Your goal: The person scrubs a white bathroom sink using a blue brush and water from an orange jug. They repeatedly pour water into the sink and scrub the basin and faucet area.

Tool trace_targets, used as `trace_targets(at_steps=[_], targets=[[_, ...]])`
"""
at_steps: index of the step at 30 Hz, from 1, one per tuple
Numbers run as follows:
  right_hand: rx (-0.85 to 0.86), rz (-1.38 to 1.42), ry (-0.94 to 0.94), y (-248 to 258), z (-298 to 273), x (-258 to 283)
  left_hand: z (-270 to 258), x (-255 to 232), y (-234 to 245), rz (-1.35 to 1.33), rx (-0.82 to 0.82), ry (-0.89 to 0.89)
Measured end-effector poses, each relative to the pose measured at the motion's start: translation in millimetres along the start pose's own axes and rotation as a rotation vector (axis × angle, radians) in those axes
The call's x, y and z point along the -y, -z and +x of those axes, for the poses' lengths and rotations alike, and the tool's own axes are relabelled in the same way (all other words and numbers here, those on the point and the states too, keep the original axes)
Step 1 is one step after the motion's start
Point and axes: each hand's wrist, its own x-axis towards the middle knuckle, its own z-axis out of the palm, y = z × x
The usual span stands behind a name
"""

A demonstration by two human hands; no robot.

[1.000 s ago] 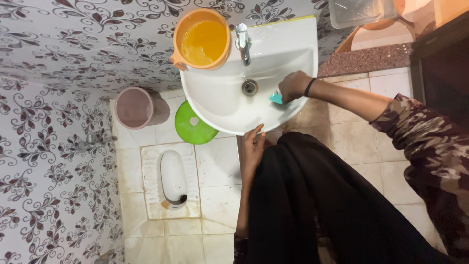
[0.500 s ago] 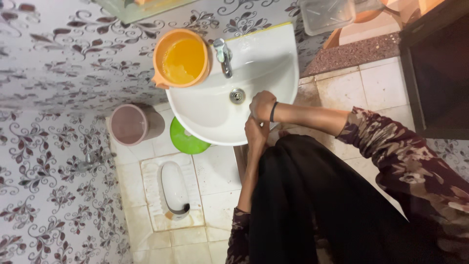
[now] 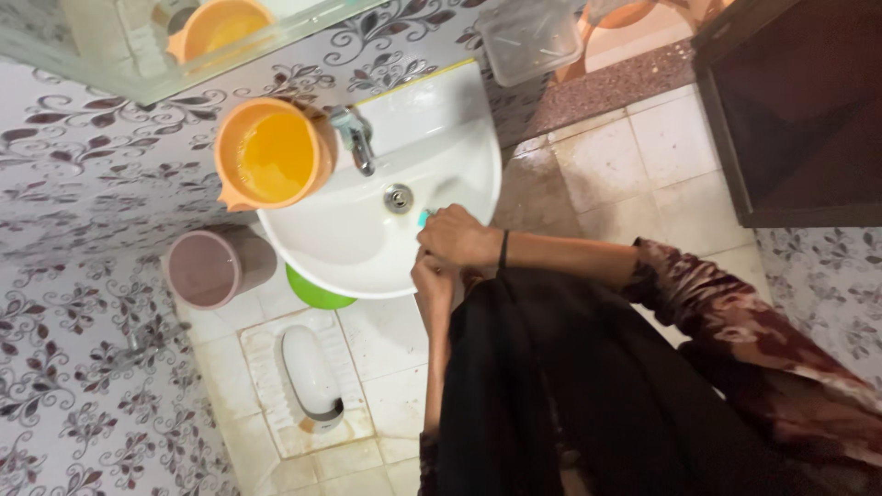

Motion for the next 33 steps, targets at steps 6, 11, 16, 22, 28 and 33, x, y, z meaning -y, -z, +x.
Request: trace_targets(at_steps=[6, 11, 16, 22, 28, 33], targets=[[-0.153, 0.249, -0.006, -3, -20, 14, -11, 4, 8, 0.06, -0.2, -0.214], [-0.23, 0.571, 0.15, -7, -68, 18, -30, -18, 25, 0.088, -0.257, -0.129], [0.078, 0.766, -0.002, -33, -123, 8, -56, -47, 43, 0.231, -0.255, -0.152], [0.098, 0.848, -0.082, -41, -134, 1, -61, -78, 43, 0.353, -0.212, -0.061], [0.143, 0.818, -0.008, -58, -138, 6, -58, -75, 54, 0.432, -0.112, -0.045], [0.228, 0.781, 0.009, -67, -139, 9, -51, -61, 61, 0.467, -0.096, 0.093]])
